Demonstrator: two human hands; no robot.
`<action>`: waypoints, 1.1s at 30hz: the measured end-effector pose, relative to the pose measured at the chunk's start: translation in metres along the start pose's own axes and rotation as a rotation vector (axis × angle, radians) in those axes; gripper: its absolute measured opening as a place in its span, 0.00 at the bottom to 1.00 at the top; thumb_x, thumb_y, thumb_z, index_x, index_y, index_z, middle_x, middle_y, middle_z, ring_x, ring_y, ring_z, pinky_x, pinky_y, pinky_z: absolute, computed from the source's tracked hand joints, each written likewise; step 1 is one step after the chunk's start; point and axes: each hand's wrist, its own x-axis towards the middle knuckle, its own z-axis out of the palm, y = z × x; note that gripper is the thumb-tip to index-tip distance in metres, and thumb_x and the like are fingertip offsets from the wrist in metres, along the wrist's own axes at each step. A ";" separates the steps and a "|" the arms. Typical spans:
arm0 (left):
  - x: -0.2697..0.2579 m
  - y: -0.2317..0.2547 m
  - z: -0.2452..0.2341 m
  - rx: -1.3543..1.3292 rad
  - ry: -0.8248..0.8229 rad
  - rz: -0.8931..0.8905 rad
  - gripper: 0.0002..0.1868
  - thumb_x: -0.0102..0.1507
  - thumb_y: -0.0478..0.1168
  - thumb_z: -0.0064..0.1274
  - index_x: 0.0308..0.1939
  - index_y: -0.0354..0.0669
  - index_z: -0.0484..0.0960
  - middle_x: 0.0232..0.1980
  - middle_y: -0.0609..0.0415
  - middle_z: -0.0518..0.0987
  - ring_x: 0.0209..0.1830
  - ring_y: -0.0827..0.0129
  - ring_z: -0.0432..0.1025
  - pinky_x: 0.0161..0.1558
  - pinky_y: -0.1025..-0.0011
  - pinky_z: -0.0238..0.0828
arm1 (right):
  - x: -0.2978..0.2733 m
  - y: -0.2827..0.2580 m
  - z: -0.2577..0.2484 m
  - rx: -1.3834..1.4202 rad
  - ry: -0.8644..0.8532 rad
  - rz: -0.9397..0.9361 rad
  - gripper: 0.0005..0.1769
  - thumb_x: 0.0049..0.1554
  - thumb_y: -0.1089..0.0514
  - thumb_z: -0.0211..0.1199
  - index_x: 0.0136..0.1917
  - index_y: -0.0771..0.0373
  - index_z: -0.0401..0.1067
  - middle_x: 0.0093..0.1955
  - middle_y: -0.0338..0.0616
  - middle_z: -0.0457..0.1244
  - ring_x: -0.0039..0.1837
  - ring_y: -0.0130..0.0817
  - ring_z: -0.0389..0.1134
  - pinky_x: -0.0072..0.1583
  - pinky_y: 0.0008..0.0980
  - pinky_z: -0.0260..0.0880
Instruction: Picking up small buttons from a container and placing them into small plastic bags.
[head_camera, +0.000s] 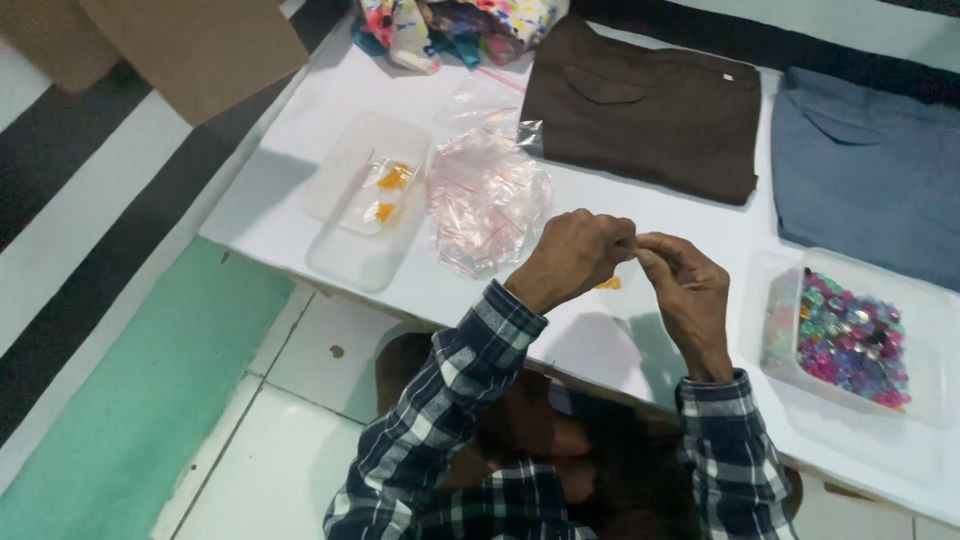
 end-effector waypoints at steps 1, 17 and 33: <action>-0.005 -0.003 -0.010 0.008 0.013 -0.013 0.01 0.60 0.39 0.57 0.35 0.50 0.83 0.28 0.53 0.84 0.33 0.53 0.82 0.42 0.58 0.79 | 0.002 -0.001 0.007 0.009 -0.016 -0.009 0.09 0.64 0.63 0.64 0.57 0.65 0.76 0.51 0.53 0.70 0.59 0.38 0.70 0.63 0.42 0.71; -0.092 -0.106 -0.150 -0.484 0.764 -0.502 0.10 0.56 0.38 0.65 0.42 0.47 0.85 0.32 0.51 0.84 0.27 0.68 0.81 0.28 0.76 0.80 | 0.077 -0.032 0.165 0.528 -0.258 0.253 0.12 0.58 0.66 0.66 0.55 0.72 0.72 0.44 0.54 0.68 0.47 0.37 0.74 0.52 0.38 0.81; -0.096 -0.201 -0.154 0.077 0.609 -0.679 0.23 0.59 0.34 0.61 0.56 0.31 0.74 0.51 0.32 0.79 0.52 0.40 0.77 0.51 0.49 0.79 | 0.123 -0.012 0.258 0.157 -0.335 0.145 0.18 0.56 0.63 0.64 0.59 0.72 0.72 0.49 0.63 0.69 0.34 0.39 0.74 0.33 0.29 0.79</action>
